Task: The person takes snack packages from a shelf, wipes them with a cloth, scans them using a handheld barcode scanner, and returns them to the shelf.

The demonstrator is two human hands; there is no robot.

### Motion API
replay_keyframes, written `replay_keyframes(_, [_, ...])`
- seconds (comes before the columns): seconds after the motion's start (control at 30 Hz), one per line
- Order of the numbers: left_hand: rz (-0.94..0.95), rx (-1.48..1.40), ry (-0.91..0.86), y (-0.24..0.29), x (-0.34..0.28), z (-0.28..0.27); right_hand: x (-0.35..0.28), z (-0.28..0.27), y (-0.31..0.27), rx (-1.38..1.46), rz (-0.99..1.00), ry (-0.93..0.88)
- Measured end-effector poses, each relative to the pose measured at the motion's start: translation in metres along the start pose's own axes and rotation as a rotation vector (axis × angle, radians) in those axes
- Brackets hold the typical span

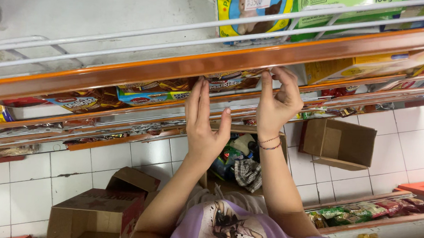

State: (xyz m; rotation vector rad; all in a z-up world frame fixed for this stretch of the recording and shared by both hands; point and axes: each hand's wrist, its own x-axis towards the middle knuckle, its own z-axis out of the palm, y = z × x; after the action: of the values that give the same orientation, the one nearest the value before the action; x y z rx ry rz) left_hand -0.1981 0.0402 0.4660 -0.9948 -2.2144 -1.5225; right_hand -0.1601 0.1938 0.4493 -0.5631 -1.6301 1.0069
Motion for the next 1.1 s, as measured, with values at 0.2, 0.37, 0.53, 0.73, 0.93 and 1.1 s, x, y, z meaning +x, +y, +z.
replay_keyframes(0.2, [0.005, 0.001, -0.009, 0.003, 0.001, -0.004, -0.001, 0.0, 0.001, 0.034, -0.039, -0.036])
replay_keyframes(0.37, [0.019, -0.041, -0.017, 0.005, -0.016, -0.011, -0.008, -0.021, -0.002, 0.124, -0.044, -0.089])
replay_keyframes(0.53, [0.107, -0.057, -0.075, 0.002, -0.05, -0.013, -0.026, -0.071, 0.009, 0.087, 0.0, -0.098])
replay_keyframes(0.73, [0.027, -0.048, -0.382, -0.022, -0.121, 0.027, -0.067, -0.139, 0.062, 0.023, 0.218, -0.02])
replay_keyframes(0.93, [-0.341, -0.047, -0.752, -0.095, -0.223, 0.113, -0.14, -0.196, 0.142, -0.243, 0.395, -0.064])
replay_keyframes(1.1, [-0.138, 0.314, -0.945, -0.163, -0.291, 0.183, -0.216, -0.224, 0.2, -0.3, 0.567, -0.201])
